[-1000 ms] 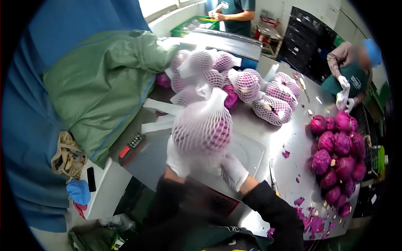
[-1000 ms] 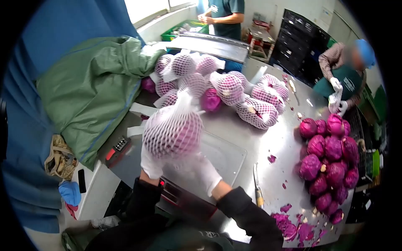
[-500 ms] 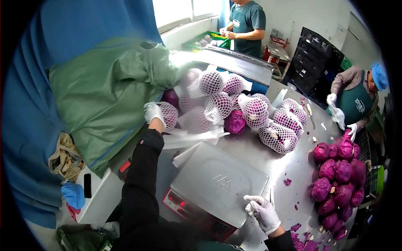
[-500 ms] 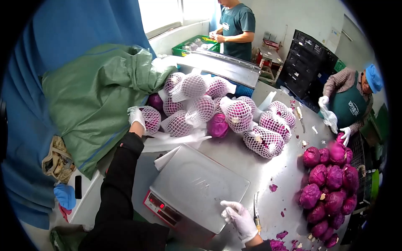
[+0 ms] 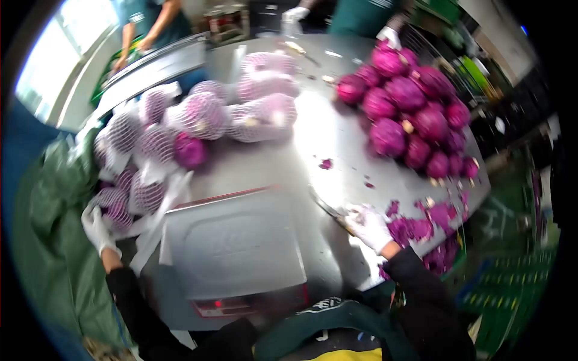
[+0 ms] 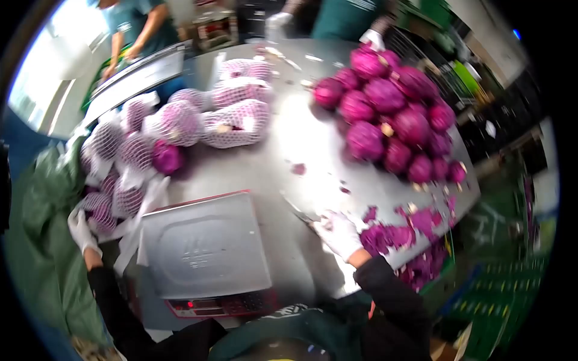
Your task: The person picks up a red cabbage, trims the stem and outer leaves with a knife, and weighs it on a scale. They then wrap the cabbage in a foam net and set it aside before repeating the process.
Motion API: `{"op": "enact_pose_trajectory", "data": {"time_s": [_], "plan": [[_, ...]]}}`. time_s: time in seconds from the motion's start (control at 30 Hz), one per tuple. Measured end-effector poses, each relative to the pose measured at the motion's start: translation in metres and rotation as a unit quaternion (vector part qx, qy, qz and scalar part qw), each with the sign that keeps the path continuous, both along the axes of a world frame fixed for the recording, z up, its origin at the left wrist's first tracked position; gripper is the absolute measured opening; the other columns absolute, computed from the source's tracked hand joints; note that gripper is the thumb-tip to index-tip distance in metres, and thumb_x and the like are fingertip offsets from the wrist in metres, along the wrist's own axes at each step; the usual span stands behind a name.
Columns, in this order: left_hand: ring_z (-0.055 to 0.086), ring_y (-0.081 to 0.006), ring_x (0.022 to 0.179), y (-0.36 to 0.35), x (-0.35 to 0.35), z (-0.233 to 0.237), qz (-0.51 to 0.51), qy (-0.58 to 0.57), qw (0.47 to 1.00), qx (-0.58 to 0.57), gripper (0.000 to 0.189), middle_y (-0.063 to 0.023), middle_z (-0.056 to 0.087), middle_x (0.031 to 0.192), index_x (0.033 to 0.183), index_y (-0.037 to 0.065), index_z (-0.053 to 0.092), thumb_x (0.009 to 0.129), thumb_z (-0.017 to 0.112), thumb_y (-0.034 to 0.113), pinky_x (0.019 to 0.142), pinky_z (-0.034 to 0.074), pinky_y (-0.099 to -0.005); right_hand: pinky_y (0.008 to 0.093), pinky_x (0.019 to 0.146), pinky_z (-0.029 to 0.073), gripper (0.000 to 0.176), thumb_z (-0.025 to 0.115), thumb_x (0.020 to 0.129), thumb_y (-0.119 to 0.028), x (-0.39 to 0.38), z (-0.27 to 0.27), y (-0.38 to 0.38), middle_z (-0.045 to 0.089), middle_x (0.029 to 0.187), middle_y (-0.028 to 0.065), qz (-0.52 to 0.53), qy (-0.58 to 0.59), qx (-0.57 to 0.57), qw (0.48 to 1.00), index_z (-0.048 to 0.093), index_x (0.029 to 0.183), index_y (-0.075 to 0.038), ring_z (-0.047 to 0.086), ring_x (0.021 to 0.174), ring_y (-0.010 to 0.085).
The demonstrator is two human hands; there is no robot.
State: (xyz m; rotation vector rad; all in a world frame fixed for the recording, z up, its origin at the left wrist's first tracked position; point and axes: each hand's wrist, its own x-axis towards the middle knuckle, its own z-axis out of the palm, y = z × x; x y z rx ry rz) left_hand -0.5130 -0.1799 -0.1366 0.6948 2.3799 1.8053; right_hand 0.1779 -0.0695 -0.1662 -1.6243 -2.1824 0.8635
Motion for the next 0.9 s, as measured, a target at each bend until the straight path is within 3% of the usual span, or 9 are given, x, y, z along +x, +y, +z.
{"op": "enact_pose_trajectory", "data": {"time_s": [0.07, 0.1, 0.23, 0.37, 0.5, 0.6, 0.77, 0.8, 0.9], "plan": [[0.054, -0.0179, 0.115, 0.009, 0.038, 0.015, -0.05, 0.045, 0.997, -0.027, 0.037, -0.0101, 0.057, 0.127, 0.128, 0.0, 0.054, 0.095, 0.061, 0.016, 0.099, 0.042, -0.0306, 0.047, 0.097, 0.043, 0.06, 0.064, 0.083, -0.049, 0.012, -0.009, -0.011, 0.058, 0.123, 0.0188, 0.027, -0.134, 0.034, 0.99, 0.06, 0.12, -0.002, 0.053, 0.113, 0.0356], [0.052, -0.0187, 0.118, 0.02, 0.053, 0.016, -0.092, 0.106, 0.989, -0.045, 0.037, -0.0096, 0.056, 0.129, 0.13, 0.002, 0.053, 0.096, 0.059, 0.015, 0.103, 0.038, -0.0317, 0.0461, 0.096, 0.044, 0.064, 0.065, 0.081, -0.052, 0.01, -0.005, -0.017, 0.057, 0.118, 0.0189, 0.027, -0.128, 0.029, 0.991, 0.057, 0.122, -0.004, 0.054, 0.112, 0.0362], [0.048, -0.0181, 0.125, 0.065, 0.163, 0.043, -0.286, 0.059, 0.956, -0.041, 0.037, -0.0098, 0.052, 0.135, 0.134, 0.001, 0.05, 0.098, 0.055, 0.01, 0.108, 0.034, -0.0317, 0.045, 0.081, 0.051, 0.037, 0.063, 0.087, -0.037, 0.002, -0.042, -0.019, 0.06, 0.1, 0.0146, 0.023, -0.177, 0.047, 0.983, 0.057, 0.105, -0.006, 0.061, 0.097, 0.034], [0.047, -0.0175, 0.127, 0.107, 0.278, 0.066, -0.441, -0.037, 0.896, -0.031, 0.039, -0.0074, 0.052, 0.136, 0.136, 0.003, 0.048, 0.097, 0.053, 0.005, 0.107, 0.036, -0.0305, 0.0465, 0.077, 0.05, 0.025, 0.057, 0.091, -0.026, 0.013, -0.058, -0.017, 0.063, 0.097, 0.0174, -0.076, -0.024, -0.031, 0.996, 0.055, 0.099, -0.003, 0.062, 0.09, 0.0367], [0.049, -0.0183, 0.126, 0.134, 0.419, 0.085, -0.574, 0.128, 0.795, -0.148, 0.044, -0.0064, 0.054, 0.135, 0.134, 0.007, 0.05, 0.091, 0.058, 0.004, 0.105, 0.037, -0.0356, 0.0396, 0.081, 0.05, 0.02, 0.053, 0.093, -0.015, 0.048, -0.078, -0.026, 0.059, 0.1, 0.0174, -0.257, 0.264, -0.083, 0.926, 0.053, 0.107, 0.0, 0.059, 0.09, 0.0292], [0.049, -0.0177, 0.125, 0.15, 0.512, 0.077, -0.63, 0.159, 0.734, -0.197, 0.044, -0.0046, 0.055, 0.132, 0.133, 0.009, 0.052, 0.09, 0.061, 0.008, 0.103, 0.037, -0.0336, 0.0352, 0.094, 0.044, 0.025, 0.05, 0.094, -0.006, 0.074, -0.093, -0.035, 0.055, 0.101, 0.0116, -0.328, 0.279, 0.085, 0.899, 0.048, 0.117, 0.001, 0.052, 0.089, 0.0218], [0.048, -0.0188, 0.124, 0.187, 0.626, 0.033, -0.721, 0.133, 0.642, -0.224, 0.044, -0.0057, 0.054, 0.132, 0.132, 0.011, 0.052, 0.089, 0.06, 0.002, 0.102, 0.038, -0.0333, 0.0337, 0.105, 0.036, 0.028, 0.05, 0.093, -0.004, 0.187, -0.089, -0.049, 0.048, 0.127, 0.0149, -0.374, 0.272, 0.003, 0.887, 0.047, 0.12, 0.005, 0.05, 0.107, 0.0269], [0.048, -0.0189, 0.124, 0.189, 0.652, 0.028, -0.734, 0.133, 0.624, -0.233, 0.046, -0.0059, 0.054, 0.131, 0.132, 0.011, 0.052, 0.088, 0.061, 0.001, 0.101, 0.038, -0.0329, 0.035, 0.107, 0.033, 0.035, 0.052, 0.093, -0.007, 0.197, -0.09, -0.051, 0.035, 0.146, 0.0193, -0.467, 0.313, 0.149, 0.813, 0.046, 0.126, 0.006, 0.047, 0.123, 0.0306], [0.051, -0.0286, 0.122, 0.2, 0.703, -0.01, -0.792, 0.172, 0.548, -0.206, 0.049, -0.0139, 0.055, 0.129, 0.132, 0.007, 0.05, 0.086, 0.065, 0.01, 0.102, 0.042, -0.0401, 0.0351, 0.115, 0.025, 0.06, 0.049, 0.098, -0.017, 0.26, -0.068, -0.066, 0.023, 0.155, 0.0216, -0.494, 0.436, 0.123, 0.742, 0.023, 0.148, 0.003, 0.031, 0.141, 0.0308]]}}
